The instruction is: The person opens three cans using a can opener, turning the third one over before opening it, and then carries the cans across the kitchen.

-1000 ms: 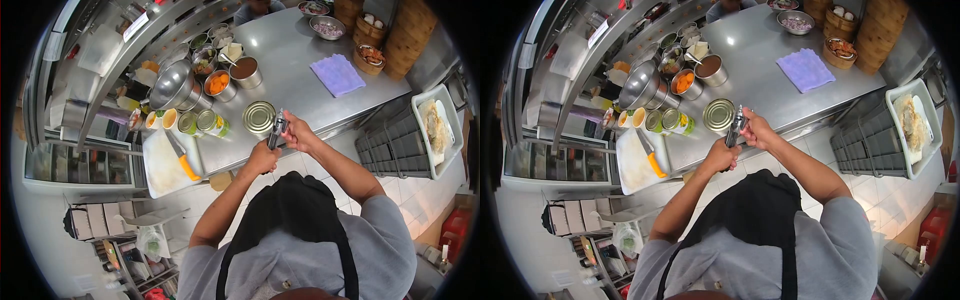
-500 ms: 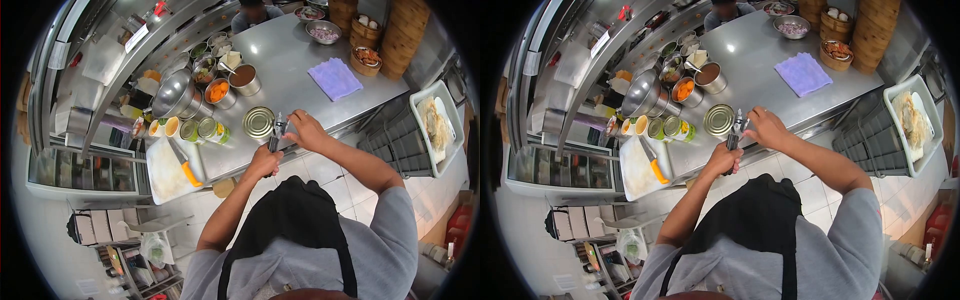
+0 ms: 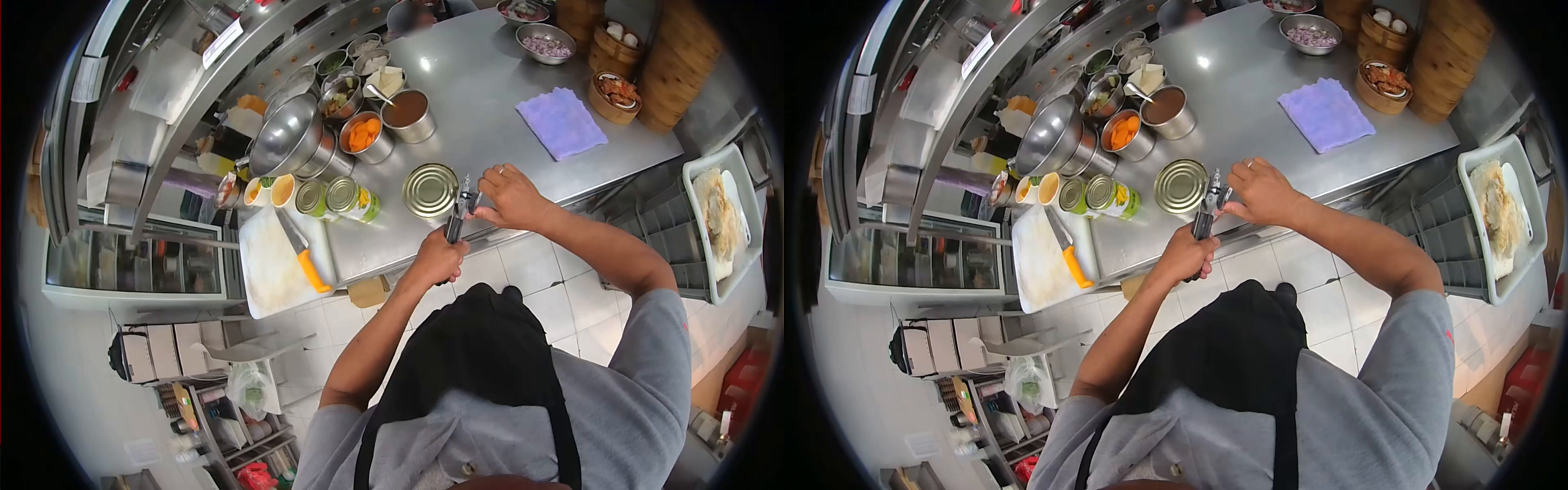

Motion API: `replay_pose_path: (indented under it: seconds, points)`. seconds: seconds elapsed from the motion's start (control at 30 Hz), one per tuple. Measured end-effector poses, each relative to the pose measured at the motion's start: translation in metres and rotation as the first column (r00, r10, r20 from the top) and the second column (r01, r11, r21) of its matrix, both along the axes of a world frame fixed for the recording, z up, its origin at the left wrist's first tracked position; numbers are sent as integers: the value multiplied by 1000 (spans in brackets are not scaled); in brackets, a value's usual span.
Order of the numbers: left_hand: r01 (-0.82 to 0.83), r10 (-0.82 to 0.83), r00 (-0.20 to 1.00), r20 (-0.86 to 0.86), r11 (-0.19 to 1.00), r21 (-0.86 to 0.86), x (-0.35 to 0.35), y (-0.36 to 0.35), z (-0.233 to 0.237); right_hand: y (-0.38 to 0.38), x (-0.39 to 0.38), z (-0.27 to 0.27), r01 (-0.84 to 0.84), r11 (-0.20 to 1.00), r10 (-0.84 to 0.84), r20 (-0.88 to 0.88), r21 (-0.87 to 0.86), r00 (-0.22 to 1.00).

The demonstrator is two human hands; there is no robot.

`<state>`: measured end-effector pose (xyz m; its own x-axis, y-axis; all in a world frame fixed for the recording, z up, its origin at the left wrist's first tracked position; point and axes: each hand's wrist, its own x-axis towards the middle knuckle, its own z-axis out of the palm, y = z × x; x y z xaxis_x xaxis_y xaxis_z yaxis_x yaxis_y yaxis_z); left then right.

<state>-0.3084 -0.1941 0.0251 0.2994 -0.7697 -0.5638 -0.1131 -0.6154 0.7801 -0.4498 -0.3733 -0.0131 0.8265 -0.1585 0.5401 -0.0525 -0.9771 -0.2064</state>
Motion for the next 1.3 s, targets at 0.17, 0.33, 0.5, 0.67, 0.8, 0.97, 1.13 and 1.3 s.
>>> replay_pose_path:
  seconds: [0.17,0.33,0.5,0.67,0.8,0.97,1.13,1.3]
  points:
    - [13,-17,998,55,998,57,4,3,3,0,7,-7,-47,999,47,28,21,999]
    - [49,-49,991,126,999,7,8,5,-12,54,36,-19,81,-101,-339,-111,992,934]
    - [71,-69,991,111,997,-17,13,2,-12,47,33,-21,-60,-705,-109,-25,707,994]
    - [84,-85,992,90,996,10,15,-2,-8,50,11,-39,114,11,-391,-101,993,915]
    - [105,-107,988,108,994,25,16,-3,-8,51,2,-11,221,792,-352,130,570,927]
    - [103,-101,991,87,995,-17,17,-2,-12,13,3,6,116,982,-132,102,151,986]
    - [98,-96,994,53,994,-39,16,-1,-13,-11,12,14,-88,985,84,-36,-148,996]
    - [93,-91,991,99,995,-20,15,4,-7,10,29,-35,-4,886,-43,90,465,995]
